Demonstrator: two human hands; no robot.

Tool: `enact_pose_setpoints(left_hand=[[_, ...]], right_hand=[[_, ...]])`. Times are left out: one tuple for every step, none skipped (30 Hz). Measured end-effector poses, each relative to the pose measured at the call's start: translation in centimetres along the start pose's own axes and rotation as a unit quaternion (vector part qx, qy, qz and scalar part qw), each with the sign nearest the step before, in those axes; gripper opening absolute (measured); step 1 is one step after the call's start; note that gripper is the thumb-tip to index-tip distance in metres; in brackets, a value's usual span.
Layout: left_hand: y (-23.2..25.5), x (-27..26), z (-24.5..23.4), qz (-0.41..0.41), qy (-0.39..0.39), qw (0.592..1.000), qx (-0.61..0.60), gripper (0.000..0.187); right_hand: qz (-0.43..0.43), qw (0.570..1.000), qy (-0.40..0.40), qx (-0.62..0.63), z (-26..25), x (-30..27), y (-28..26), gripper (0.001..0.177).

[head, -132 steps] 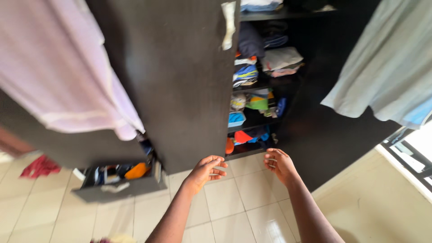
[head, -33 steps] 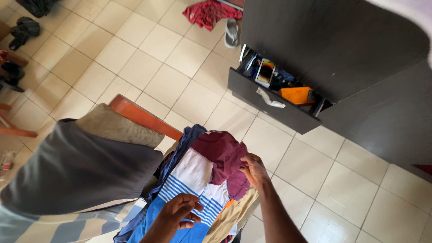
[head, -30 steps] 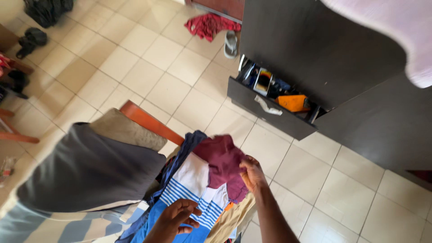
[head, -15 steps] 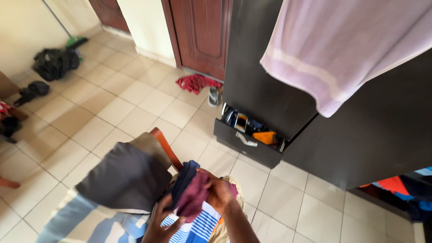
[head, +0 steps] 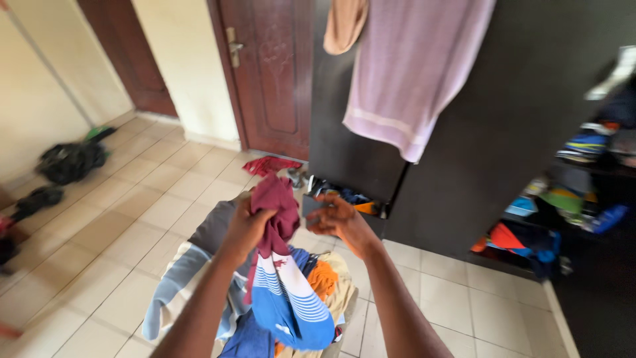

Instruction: The person folds clothes by hand and places them into a wardrobe. The person picks up items from a pile, folds them one at a time, and places each item onto a shelf inside the wardrobe.

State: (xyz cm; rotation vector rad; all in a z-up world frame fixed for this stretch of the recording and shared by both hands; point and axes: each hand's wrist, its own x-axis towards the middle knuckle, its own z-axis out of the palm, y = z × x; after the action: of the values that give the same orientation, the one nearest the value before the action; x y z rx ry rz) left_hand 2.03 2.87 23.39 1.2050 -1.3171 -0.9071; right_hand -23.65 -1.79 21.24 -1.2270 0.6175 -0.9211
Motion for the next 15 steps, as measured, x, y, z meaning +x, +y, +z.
enact_pose_setpoints(left_hand=[[2.5, -0.2, 0.2, 0.049, -0.031, 0.993, -0.106, 0.028], [5.2, -0.7, 0.6, 0.059, -0.042, 0.991, -0.108, 0.028], [7.8, -1.5, 1.1, 0.033, -0.066, 0.990, -0.117, 0.031], [10.0, -2.5, 1.7, 0.001, -0.089, 0.988, -0.126, 0.034], [12.3, -3.0, 2.4, 0.004, -0.100, 0.987, -0.128, 0.034], [14.1, -3.6, 3.0, 0.005, -0.133, 0.988, -0.084, 0.034], [15.5, -4.1, 3.8, 0.007, -0.166, 0.985, -0.039, 0.035], [16.7, -4.7, 4.5, 0.011, -0.175, 0.984, -0.040, 0.035], [17.6, -5.1, 5.6, 0.039, -0.215, 0.973, -0.068, 0.037], [18.3, -5.5, 6.6, 0.065, -0.253, 0.960, -0.097, 0.040], [18.8, -5.5, 7.5, 0.067, -0.261, 0.958, -0.099, 0.040], [18.7, -5.6, 8.6, 0.053, -0.272, 0.958, -0.077, 0.037], [18.4, -5.6, 9.7, 0.040, -0.283, 0.957, -0.054, 0.035], [18.3, -5.8, 10.9, 0.037, -0.291, 0.954, -0.055, 0.035], [18.3, -6.1, 12.1, 0.041, -0.291, 0.952, -0.088, 0.036]], right_hand=[[-0.009, 1.000, 0.008, -0.004, -0.8, -1.4, 0.7, 0.060], [0.027, 0.996, 0.046, -0.066, -1.3, -3.1, 1.8, 0.061], [0.064, 0.986, 0.085, -0.126, -1.9, -4.6, 2.8, 0.063], [0.100, 0.973, 0.106, -0.181, -2.6, -6.3, 3.8, 0.066], [0.136, 0.954, 0.127, -0.234, -3.2, -7.9, 4.7, 0.071], [0.135, 0.953, 0.137, -0.234, -3.7, -9.6, 5.7, 0.071], [0.154, 0.946, 0.138, -0.248, -4.1, -11.1, 6.5, 0.071], [0.171, 0.940, 0.138, -0.260, -4.3, -12.2, 7.1, 0.071], [0.168, 0.939, 0.148, -0.259, -4.5, -13.5, 7.6, 0.071], [0.190, 0.933, 0.149, -0.265, -4.6, -14.7, 8.0, 0.072], [0.212, 0.927, 0.150, -0.271, -4.9, -15.7, 8.2, 0.073], [0.214, 0.926, 0.158, -0.267, -5.4, -16.9, 8.7, 0.073], [0.238, 0.913, 0.157, -0.291, -6.0, -18.0, 9.4, 0.075], [0.264, 0.899, 0.156, -0.313, -6.6, -19.3, 10.0, 0.077], [0.267, 0.898, 0.164, -0.308, -7.4, -20.6, 10.7, 0.077]])
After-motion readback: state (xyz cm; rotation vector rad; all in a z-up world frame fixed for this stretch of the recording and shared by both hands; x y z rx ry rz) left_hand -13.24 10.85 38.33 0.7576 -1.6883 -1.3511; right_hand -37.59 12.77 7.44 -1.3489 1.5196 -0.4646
